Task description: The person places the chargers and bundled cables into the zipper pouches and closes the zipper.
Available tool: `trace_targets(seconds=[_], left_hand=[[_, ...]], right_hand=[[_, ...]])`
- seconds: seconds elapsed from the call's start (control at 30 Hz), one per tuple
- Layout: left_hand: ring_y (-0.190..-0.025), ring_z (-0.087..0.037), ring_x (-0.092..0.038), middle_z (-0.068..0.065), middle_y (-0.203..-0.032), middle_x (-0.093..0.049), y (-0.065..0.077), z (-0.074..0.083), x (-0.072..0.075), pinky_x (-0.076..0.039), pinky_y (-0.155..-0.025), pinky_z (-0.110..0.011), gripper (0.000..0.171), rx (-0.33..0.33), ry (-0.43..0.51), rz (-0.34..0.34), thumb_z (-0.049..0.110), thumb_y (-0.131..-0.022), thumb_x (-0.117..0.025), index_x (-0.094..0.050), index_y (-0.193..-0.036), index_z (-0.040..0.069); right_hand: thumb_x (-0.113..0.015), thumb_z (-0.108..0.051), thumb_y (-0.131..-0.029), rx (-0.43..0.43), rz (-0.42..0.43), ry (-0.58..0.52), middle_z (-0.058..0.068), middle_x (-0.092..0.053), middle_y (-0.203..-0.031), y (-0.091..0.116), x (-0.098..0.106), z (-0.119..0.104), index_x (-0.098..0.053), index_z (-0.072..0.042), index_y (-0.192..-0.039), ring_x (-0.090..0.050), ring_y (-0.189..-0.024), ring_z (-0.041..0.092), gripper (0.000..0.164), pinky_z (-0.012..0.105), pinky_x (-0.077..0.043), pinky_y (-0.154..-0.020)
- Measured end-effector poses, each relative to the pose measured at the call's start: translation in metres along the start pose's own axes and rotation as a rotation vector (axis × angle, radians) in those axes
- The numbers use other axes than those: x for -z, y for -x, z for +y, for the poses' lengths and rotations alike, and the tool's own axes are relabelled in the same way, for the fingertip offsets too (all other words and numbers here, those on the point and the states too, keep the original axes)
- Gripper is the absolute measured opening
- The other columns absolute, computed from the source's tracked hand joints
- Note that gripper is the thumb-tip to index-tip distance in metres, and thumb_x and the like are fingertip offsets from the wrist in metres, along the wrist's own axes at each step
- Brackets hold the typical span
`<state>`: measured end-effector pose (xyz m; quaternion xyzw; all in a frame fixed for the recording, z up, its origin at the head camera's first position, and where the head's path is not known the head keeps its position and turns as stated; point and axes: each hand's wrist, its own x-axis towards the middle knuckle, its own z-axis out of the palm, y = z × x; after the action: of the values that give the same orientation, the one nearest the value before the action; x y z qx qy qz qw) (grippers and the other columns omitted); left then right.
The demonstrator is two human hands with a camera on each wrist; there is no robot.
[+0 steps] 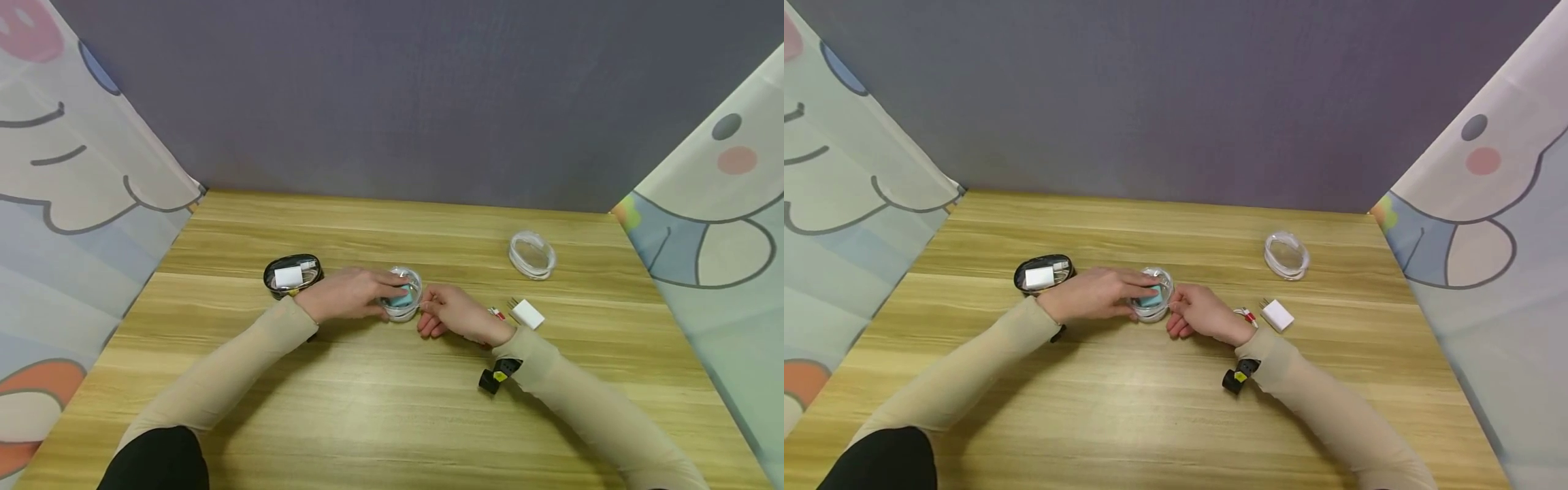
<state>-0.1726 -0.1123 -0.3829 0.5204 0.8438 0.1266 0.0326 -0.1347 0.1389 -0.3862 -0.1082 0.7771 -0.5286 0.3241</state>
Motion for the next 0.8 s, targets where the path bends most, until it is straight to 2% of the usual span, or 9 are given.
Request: trace_targets(seconds=[0.23,0.37,0.5,0.63,0.8], left_hand=[[-0.129,-0.024,-0.053,-0.003,-0.144,-0.055,-0.001,-0.002,0.003,-0.047,-0.102,-0.039,0.046,-0.026,-0.106,0.025,0.019,-0.088,-0.078,-0.067,-0.133,0.016],[-0.124,-0.026,-0.056,-0.005,-0.138,-0.059,-0.002,-0.003,0.004,-0.048,-0.100,-0.039,0.040,-0.034,-0.120,0.041,0.011,-0.087,-0.078,-0.071,-0.126,0.016],[-0.122,-0.024,-0.057,-0.004,-0.133,-0.063,-0.003,-0.004,0.004,-0.049,-0.098,-0.038,0.038,-0.064,-0.128,0.065,0.011,-0.084,-0.081,-0.073,-0.121,0.017],[-0.127,-0.024,-0.055,-0.002,-0.135,-0.062,-0.006,-0.005,0.002,-0.044,-0.105,-0.037,0.039,-0.114,-0.148,0.066,0.013,-0.086,-0.080,-0.073,-0.124,0.016],[-0.129,-0.022,-0.054,-0.001,-0.135,-0.062,-0.008,-0.006,0.001,-0.040,-0.108,-0.036,0.037,-0.101,-0.129,0.049,0.017,-0.089,-0.077,-0.071,-0.126,0.016]], right_hand=[[-0.040,-0.004,-0.107,0.011,0.059,0.014,0.018,-0.070,-0.086,-0.008,0.015,-0.003,-0.051,0.008,-0.104,-0.069,-0.072,0.023,0.017,0.032,-0.058,-0.063],[-0.043,-0.005,-0.106,0.046,0.078,0.046,0.017,-0.068,-0.080,-0.017,0.022,-0.003,-0.053,0.007,-0.103,-0.067,-0.065,0.021,0.016,0.031,-0.057,-0.058],[-0.044,-0.005,-0.106,0.048,0.089,0.059,0.016,-0.067,-0.078,-0.026,0.027,-0.003,-0.055,0.005,-0.102,-0.065,-0.060,0.019,0.015,0.029,-0.055,-0.055],[-0.045,-0.004,-0.105,0.033,0.108,0.045,0.016,-0.066,-0.078,-0.031,0.030,-0.003,-0.055,0.006,-0.104,-0.064,-0.059,0.019,0.014,0.030,-0.055,-0.055],[-0.046,-0.003,-0.105,0.029,0.121,0.022,0.016,-0.066,-0.078,-0.033,0.032,-0.001,-0.053,0.006,-0.106,-0.063,-0.059,0.018,0.012,0.029,-0.055,-0.054]])
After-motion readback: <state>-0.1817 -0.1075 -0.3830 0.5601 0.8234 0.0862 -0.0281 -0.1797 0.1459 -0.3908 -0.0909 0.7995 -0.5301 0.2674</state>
